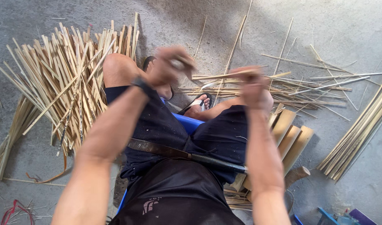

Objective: The person sits on a low stool and uses a knife to split bamboo pieces into thin strips. They repeatedly split the bamboo, separate the strips, and place them into a pile on the floor.

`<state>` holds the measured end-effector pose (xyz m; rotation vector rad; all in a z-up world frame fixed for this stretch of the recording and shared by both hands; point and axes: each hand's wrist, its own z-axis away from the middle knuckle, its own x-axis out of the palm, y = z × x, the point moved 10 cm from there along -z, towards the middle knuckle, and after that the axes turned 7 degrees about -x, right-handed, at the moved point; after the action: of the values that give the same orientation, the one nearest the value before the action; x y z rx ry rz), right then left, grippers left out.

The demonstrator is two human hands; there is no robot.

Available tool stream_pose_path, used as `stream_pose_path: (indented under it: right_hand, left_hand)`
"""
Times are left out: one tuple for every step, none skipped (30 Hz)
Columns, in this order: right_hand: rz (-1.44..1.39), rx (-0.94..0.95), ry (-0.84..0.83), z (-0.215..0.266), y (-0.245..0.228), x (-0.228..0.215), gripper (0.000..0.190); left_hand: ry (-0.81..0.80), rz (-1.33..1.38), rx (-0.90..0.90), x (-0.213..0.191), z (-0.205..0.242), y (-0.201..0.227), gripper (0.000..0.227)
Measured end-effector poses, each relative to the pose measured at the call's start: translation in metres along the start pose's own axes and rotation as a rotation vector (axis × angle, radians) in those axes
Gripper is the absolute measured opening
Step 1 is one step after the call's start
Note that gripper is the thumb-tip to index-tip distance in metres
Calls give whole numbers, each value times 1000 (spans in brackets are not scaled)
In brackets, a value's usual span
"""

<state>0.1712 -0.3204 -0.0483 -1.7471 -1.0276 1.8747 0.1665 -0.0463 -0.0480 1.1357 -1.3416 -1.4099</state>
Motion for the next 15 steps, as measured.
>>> stream_pose_path:
  right_hand:
    - [-202, 70, 127, -1, 23, -37, 5]
    - [-406, 138, 251, -1, 43, -58, 6]
    - [-440, 58, 217, 3, 37, -51, 5]
    - [-473, -22, 183, 8, 27, -39, 5]
    - [-503, -124, 157, 0, 10, -29, 4]
    - [-263, -79, 80, 9, 0, -15, 4]
    - [-24, -21, -1, 30, -9, -8, 8]
    - [-241, -92, -46, 31, -26, 8, 7]
    - [-456, -162, -94, 33, -42, 20, 7]
    - [-441, -139, -214, 46, -51, 30, 16]
    - [-426, -124, -333, 58, -62, 40, 25]
    - [-381, -143, -523, 70, -75, 51, 34]
    - [-334, -160, -711, 82, -85, 60, 42]
    - [-303, -245, -754, 83, -100, 56, 56]
    - [-268, -333, -792, 81, -115, 51, 71]
  left_hand:
    - [78, -67, -62, -47, 12, -5, 17]
    - [158, -132, -123, -83, 19, -8, 18]
    - [140, -137, -63, -76, 22, -7, 19]
    - [123, -142, -2, -62, 22, -6, 21]
    - [110, -150, 82, -53, 12, 0, 24]
    - [123, -130, 46, -48, 5, -4, 28]
    - [129, -107, -1, -37, 7, -9, 32]
    - [134, -84, -47, -31, 10, -14, 37]
    - [115, -60, -27, -26, 12, -15, 32]
    - [95, -35, -8, -21, 16, -15, 28]
    - [80, -16, 17, -18, 16, -13, 25]
    - [87, -52, 53, -17, 15, -8, 24]
    - [92, -87, 89, -15, 14, -1, 23]
    - [97, -123, 124, -13, 13, 10, 23]
    - [136, -147, 156, -15, 6, 25, 23]
